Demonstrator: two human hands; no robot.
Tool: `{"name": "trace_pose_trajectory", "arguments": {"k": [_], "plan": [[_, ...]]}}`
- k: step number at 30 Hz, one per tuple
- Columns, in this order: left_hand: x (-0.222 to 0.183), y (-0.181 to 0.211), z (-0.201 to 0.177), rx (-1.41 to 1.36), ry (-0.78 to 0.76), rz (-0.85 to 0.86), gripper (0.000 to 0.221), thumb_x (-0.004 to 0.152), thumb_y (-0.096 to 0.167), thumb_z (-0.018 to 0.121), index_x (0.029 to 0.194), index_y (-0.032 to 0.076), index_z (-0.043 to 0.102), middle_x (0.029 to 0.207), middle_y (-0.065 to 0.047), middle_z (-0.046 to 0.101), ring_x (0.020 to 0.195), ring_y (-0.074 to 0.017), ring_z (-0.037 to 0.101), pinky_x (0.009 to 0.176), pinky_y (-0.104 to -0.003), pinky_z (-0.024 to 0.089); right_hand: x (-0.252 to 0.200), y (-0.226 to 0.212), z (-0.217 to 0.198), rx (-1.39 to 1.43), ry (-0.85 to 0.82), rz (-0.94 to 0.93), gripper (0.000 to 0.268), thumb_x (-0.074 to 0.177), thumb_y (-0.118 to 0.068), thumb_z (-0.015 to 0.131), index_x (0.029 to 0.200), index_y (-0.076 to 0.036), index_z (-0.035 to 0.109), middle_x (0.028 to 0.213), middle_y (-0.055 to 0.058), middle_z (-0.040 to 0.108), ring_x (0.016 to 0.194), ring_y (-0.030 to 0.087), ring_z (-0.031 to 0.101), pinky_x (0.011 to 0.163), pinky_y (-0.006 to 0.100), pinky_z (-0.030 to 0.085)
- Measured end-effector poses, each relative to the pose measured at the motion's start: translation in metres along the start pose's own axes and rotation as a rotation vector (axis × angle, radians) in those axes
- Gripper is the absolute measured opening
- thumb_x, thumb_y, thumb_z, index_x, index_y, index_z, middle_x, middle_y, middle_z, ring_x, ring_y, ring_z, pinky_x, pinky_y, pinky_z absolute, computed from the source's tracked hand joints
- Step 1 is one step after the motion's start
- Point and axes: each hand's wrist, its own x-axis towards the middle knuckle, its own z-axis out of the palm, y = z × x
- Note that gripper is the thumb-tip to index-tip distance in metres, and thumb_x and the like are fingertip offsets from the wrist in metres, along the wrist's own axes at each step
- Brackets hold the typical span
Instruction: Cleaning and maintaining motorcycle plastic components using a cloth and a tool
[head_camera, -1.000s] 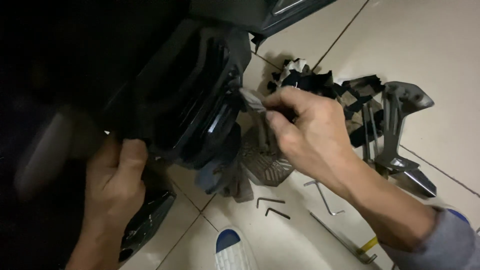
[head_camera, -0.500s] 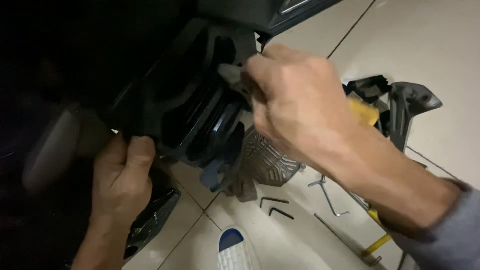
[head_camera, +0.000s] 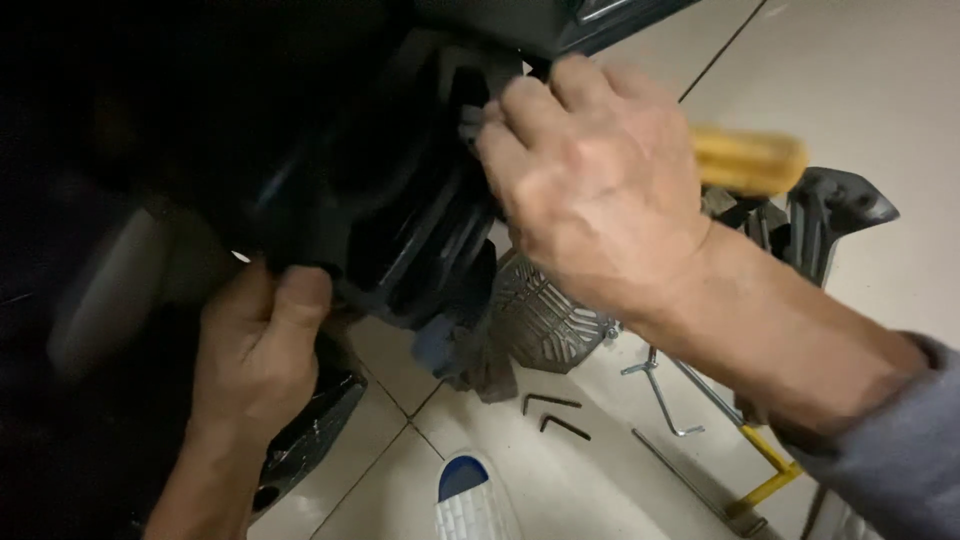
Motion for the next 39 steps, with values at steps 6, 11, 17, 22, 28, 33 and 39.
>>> {"name": "trace_pose_trajectory", "arguments": {"k": [6, 11, 17, 22, 28, 33, 39], "plan": [[0.000, -0.010, -0.001, 0.067, -0.022, -0.099, 0.056, 0.085, 0.055, 0.051, 0.120, 0.017, 0.071, 0.097, -0.001, 0.075, 0.098, -0.0219, 0.071, 0.080, -0.042, 0.053, 0.025, 0.010, -0.037, 0.817, -0.670, 0.605, 0.024, 0.080, 0.008, 0.046, 0.072, -0.005, 0.064, 0.062, 0.008, 0.067, 0.056, 0.025, 0.067, 0.050, 0.042, 0.053], [0.001, -0.016, -0.003, 0.095, 0.020, -0.083, 0.045, 0.095, 0.047, 0.049, 0.103, 0.007, 0.068, 0.081, -0.004, 0.061, 0.082, -0.0244, 0.061, 0.072, -0.045, 0.047, 0.032, 0.004, -0.066, 0.936, -0.869, 0.991, 0.029, 0.091, -0.005, 0.060, 0.106, -0.020, 0.080, 0.083, 0.001, 0.078, 0.054, 0.016, 0.069, 0.043, 0.026, 0.061], [0.000, -0.001, 0.001, -0.037, -0.014, 0.073, 0.050, 0.094, 0.038, 0.049, 0.132, 0.009, 0.064, 0.122, -0.006, 0.072, 0.120, -0.0241, 0.066, 0.098, -0.038, 0.052, 0.013, -0.001, -0.050, 0.925, -0.485, 0.595, 0.026, 0.078, 0.002, 0.052, 0.083, -0.009, 0.075, 0.068, 0.005, 0.071, 0.059, 0.021, 0.064, 0.055, 0.036, 0.052], [-0.001, -0.003, -0.002, 0.086, -0.012, -0.067, 0.048, 0.090, 0.047, 0.050, 0.115, 0.013, 0.072, 0.098, -0.002, 0.074, 0.099, -0.0219, 0.069, 0.081, -0.041, 0.052, 0.012, -0.002, -0.029, 0.784, -0.530, 0.477, 0.009, 0.077, 0.000, 0.050, 0.068, -0.003, 0.052, 0.059, 0.008, 0.055, 0.053, 0.026, 0.050, 0.051, 0.042, 0.038], [0.003, -0.012, -0.002, 0.126, 0.041, 0.195, 0.043, 0.100, 0.036, 0.044, 0.116, 0.006, 0.070, 0.106, -0.005, 0.070, 0.104, -0.0216, 0.064, 0.089, -0.040, 0.047, 0.005, -0.034, -0.017, 0.232, -0.274, 0.205, 0.005, 0.078, -0.014, 0.065, 0.083, -0.015, 0.065, 0.078, 0.006, 0.060, 0.066, 0.030, 0.062, 0.046, 0.045, 0.048], [-0.004, 0.031, 0.005, 0.210, 0.093, -0.307, 0.044, 0.096, 0.040, 0.044, 0.098, 0.001, 0.065, 0.080, -0.008, 0.056, 0.081, -0.0257, 0.054, 0.072, -0.046, 0.040, -0.002, -0.007, -0.049, 0.769, -0.379, 0.391, 0.069, 0.068, 0.016, 0.044, 0.129, -0.003, 0.070, 0.062, 0.005, 0.061, 0.051, 0.025, 0.063, 0.043, 0.044, 0.057], [-0.003, -0.005, 0.002, 0.284, 0.199, -0.076, 0.044, 0.106, 0.039, 0.038, 0.097, 0.001, 0.057, 0.083, -0.012, 0.052, 0.081, -0.0309, 0.048, 0.078, -0.046, 0.037, -0.030, 0.028, -0.037, 0.771, -0.408, 0.512, 0.013, 0.079, 0.001, 0.053, 0.077, -0.007, 0.063, 0.065, 0.006, 0.066, 0.057, 0.026, 0.064, 0.053, 0.042, 0.051]]}}
